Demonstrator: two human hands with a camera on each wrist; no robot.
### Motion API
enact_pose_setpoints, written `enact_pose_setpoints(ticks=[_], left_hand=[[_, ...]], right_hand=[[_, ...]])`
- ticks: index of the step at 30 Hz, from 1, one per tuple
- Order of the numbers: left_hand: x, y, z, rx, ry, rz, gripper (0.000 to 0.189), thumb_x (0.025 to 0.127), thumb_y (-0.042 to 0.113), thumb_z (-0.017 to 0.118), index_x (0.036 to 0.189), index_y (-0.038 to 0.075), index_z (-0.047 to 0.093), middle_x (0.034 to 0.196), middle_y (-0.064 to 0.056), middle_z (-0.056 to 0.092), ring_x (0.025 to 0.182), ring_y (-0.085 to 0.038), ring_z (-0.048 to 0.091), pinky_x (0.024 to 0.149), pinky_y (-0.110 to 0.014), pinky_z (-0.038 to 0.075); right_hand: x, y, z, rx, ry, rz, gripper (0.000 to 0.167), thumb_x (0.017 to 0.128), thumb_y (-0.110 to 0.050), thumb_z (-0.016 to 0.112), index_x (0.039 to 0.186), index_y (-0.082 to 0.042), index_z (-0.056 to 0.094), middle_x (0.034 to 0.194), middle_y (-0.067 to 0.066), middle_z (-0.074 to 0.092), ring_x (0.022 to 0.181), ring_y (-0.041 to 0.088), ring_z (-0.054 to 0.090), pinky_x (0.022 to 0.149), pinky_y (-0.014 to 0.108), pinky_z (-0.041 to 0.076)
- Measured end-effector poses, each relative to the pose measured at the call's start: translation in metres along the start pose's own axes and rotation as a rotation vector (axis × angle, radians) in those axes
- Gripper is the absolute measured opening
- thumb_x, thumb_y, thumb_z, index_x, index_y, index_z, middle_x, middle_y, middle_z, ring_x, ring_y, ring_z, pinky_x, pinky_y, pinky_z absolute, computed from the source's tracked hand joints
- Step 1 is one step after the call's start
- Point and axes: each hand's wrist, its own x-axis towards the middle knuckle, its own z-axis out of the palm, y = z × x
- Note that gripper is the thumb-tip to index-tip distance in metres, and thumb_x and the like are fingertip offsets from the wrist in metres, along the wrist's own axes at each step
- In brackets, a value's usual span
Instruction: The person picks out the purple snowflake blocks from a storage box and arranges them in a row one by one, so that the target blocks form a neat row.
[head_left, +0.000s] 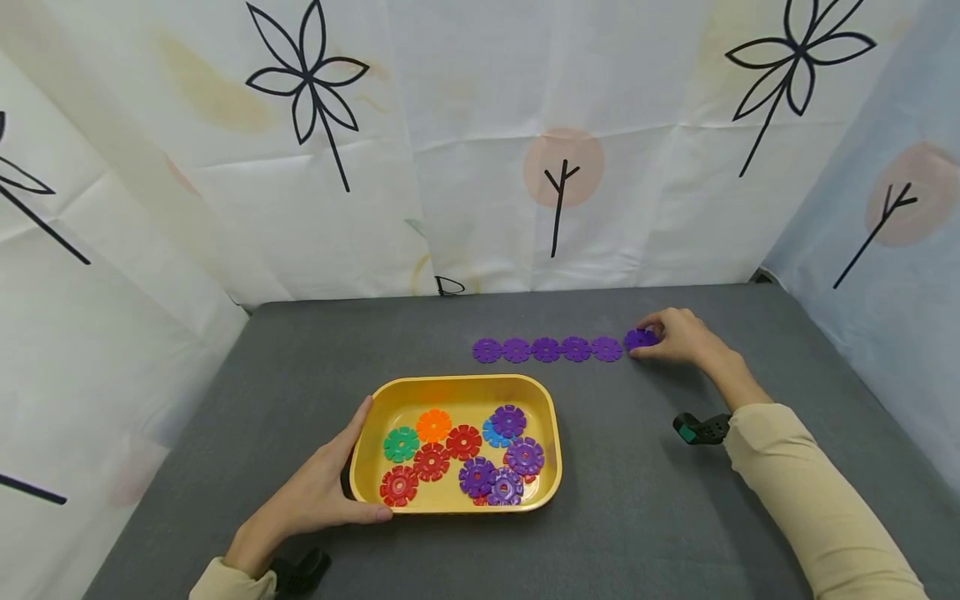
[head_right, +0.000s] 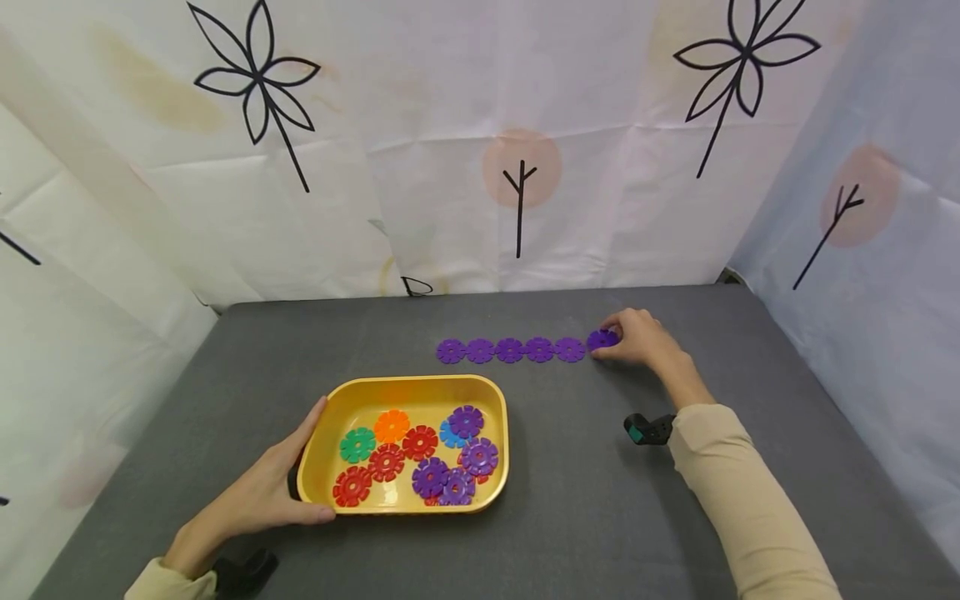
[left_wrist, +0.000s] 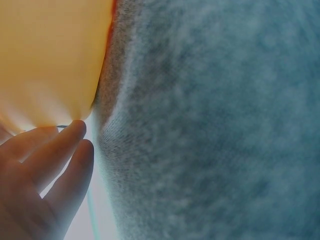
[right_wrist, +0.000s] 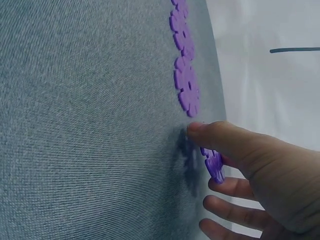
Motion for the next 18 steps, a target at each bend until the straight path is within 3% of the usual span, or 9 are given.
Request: enact_pose_setpoints(ticks=[6, 14, 18], left_hand=[[-0.0001, 0.0009, 0.0004, 0.004, -0.002, 0.006, 0.137, 0.068, 0.052, 0.091, 0.167, 0.023, 0.0, 0.162, -0.013, 0.039, 0.131, -0.026, 0.055, 0.1, -0.039, 0.054], [0.0004, 0.0021, 0.0002, -0.001, -0.011, 0.019, 0.136, 0.07, 0.05, 0.091, 0.167, 0.021, 0.0, 0.163, -0.015, 0.039, 0.131, -0.029, 0.055, 0.099, -0.036, 0.054], [0.0002, 0.0027, -0.0007, 0.0, -0.014, 0.018, 0.135, 0.071, 0.05, 0.091, 0.166, 0.023, -0.001, 0.163, -0.015, 0.038, 0.132, -0.03, 0.055, 0.1, -0.038, 0.054]], right_hand=[[-0.0017, 0.0037, 0.0024, 0.005, -0.026, 0.021, 0.056, 0.088, -0.029, 0.08, 0.125, 0.009, 0.066, 0.078, 0.007, 0.052, 0.071, 0.018, 0.042, 0.062, 0.031, 0.031], [-0.002, 0.0023, 0.0051, -0.016, -0.058, 0.019, 0.058, 0.089, -0.033, 0.079, 0.126, 0.01, 0.065, 0.096, 0.019, 0.064, 0.086, 0.026, 0.053, 0.074, 0.041, 0.045], [-0.0013, 0.0009, 0.0074, -0.002, -0.058, 0.015, 0.059, 0.09, -0.032, 0.079, 0.128, 0.011, 0.064, 0.085, 0.012, 0.056, 0.08, 0.023, 0.047, 0.075, 0.042, 0.041]])
